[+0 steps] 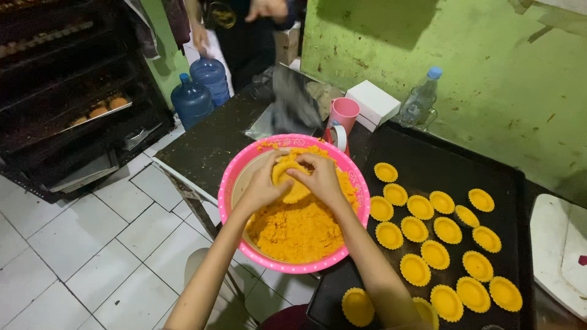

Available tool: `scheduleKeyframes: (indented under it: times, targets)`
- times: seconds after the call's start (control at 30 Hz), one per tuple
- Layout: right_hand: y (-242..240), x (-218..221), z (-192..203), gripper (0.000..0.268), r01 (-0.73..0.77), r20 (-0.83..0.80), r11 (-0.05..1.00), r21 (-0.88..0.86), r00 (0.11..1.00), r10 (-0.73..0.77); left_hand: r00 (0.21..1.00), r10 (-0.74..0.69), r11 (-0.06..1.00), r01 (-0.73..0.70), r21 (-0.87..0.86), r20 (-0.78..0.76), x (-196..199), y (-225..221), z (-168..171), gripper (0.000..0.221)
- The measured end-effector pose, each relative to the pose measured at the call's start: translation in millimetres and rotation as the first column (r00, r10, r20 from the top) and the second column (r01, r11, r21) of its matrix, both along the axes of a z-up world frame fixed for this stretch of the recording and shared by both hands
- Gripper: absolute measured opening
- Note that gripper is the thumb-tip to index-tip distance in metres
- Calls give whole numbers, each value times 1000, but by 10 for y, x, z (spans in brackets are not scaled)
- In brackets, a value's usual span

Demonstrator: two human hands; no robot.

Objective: The person prepares tart shells by pressing dough into small fluted molds by hand and placing the finished molds onto a baking tray.

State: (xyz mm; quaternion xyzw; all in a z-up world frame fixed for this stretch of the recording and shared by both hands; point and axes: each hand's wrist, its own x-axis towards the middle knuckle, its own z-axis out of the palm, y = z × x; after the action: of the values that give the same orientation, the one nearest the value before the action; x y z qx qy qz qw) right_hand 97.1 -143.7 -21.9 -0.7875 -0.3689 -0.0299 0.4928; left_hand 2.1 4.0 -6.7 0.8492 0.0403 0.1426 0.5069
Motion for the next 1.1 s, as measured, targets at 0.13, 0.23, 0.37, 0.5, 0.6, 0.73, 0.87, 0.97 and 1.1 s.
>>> scheduleKeyframes:
  times: [0.13, 0.23, 0.37, 0.5, 0.6, 0.73, 0.87, 0.97, 1.1]
  targets:
    - [18, -25, 11, 29, -44, -26, 998, 48, 999, 45, 1000, 3, 998, -5, -55, -24, 284, 182, -481, 51]
    - [-9, -136, 197, 51, -114, -111, 988, 104, 986, 125, 1000, 17, 993, -17, -113, -1, 234, 130, -311, 38]
    - [-34, -212, 344, 84, -254, -233, 967, -30, 942, 240, 998, 62, 963, -66, -261, -22, 91, 96, -95, 33]
    - [-120, -171, 358, 78, -271, -441, 956, 114, 848, 293, 991, -67, 825, -10, -566, -115, 67, 87, -319, 29]
    - [-238, -89, 270, 68, -301, -507, 947, 115, 802, 317, 958, -212, 823, 68, -564, -194, 26, 185, -411, 30]
    - [-227, -48, 210, 57, -344, -592, 939, 5, 756, 280, 870, -362, 895, 223, -387, -334, 160, 285, -666, 22]
    - [-205, -44, 185, 32, -329, -460, 942, -71, 848, 262, 848, -400, 879, 247, -407, -348, 197, 256, -653, 28]
    - [-169, -89, 241, 26, -236, -366, 970, -63, 910, 198, 893, -340, 894, 210, -397, -295, 87, 173, -456, 24]
    - [-197, 166, -23, 26, 43, -245, 998, -46, 968, -53, 941, -202, 856, 36, -516, -270, 38, 88, -156, 34]
